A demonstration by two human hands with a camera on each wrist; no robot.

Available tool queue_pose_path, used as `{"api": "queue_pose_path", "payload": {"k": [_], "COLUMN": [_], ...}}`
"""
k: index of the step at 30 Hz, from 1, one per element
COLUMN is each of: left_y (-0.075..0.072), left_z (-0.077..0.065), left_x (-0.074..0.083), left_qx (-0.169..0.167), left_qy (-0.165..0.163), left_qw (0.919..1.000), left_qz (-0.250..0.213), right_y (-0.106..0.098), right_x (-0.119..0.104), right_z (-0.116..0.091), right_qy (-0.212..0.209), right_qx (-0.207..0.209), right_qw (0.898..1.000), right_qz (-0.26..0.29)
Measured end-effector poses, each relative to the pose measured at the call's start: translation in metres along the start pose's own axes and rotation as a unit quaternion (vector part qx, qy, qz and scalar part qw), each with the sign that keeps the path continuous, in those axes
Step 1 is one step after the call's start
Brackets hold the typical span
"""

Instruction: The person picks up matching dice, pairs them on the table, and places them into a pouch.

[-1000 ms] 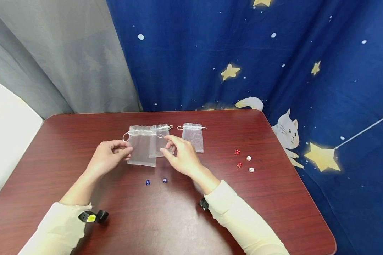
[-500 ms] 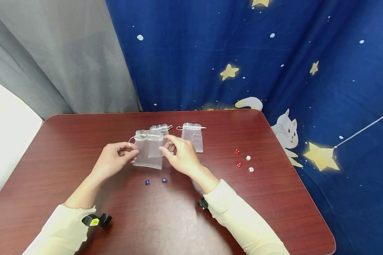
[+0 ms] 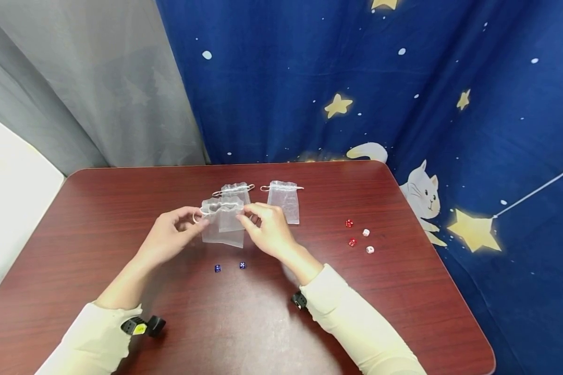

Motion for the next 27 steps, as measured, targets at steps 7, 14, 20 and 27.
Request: {"api": "queue_pose_path", "payload": {"k": [7, 14, 20, 27], "left_y": [-0.005, -0.009, -0.01, -0.015], "left_z": [-0.002, -0.001, -0.002, -0.001], "left_x": [0.007, 0.014, 0.022, 0.03], "left_qx": [0.012, 0.054, 0.08, 0.072], "left_qy": [0.03, 0.108, 0.165, 0.258], "left_qw": [0.994, 0.9844, 0.9791, 0.962], "left_qz": [-0.104, -0.129, -0.087, -0.054], "right_y": [0.0, 0.001, 0.002, 0.003], "right_x": [0.0, 0.001, -0.002, -0.004], "right_z": [-0.001, -0.002, -0.004, -0.004], "right_qy": [0.003, 0.001, -0.01, -0.03], "right_qx": [-0.005, -0.011, -0.025, -0.037], "right_qw": [1.0, 1.0, 1.0, 0.999], "right_qz": [0.002, 0.001, 0.012, 0.017]}}
Point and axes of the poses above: each hand's wrist, its own z-axis towards the middle knuckle, its own y-axis out of the palm, x = y × z, the point moved 2 cm from there along z, towards the middle knuckle, and after that the axes turned 13 degrees about y, right-handed, at the moved point
